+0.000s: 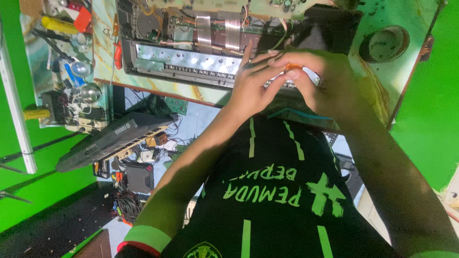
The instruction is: The person repairs an electronic keyboard on a workbench by using a screwdriver to remove and replace screws from the internal metal chassis, handling wires, and adjusting internal components.
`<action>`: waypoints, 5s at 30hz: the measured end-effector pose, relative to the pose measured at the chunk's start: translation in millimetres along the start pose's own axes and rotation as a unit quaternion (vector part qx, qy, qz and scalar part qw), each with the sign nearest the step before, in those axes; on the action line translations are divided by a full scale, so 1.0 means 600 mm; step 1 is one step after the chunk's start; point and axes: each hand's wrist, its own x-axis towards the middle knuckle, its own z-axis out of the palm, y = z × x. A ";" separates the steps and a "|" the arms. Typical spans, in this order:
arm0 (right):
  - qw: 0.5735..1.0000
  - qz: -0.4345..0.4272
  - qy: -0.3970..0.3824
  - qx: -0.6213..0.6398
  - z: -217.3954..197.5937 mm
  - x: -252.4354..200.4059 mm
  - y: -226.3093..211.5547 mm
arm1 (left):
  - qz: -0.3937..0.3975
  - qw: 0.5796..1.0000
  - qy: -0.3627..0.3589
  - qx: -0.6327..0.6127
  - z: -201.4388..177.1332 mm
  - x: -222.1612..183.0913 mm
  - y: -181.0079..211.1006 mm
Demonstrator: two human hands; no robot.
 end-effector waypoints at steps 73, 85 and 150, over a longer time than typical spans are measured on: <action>0.967 0.193 -0.118 0.113 0.593 0.217 0.026 | -0.416 0.863 0.279 -0.066 -0.478 -0.362 -0.178; 0.986 0.154 -0.059 0.000 0.766 0.320 0.097 | -0.328 0.932 0.093 0.120 -0.522 -0.291 -0.499; 0.892 0.408 0.156 -0.117 0.273 -0.212 0.137 | -0.346 0.843 -0.253 -0.324 0.032 -0.160 -0.094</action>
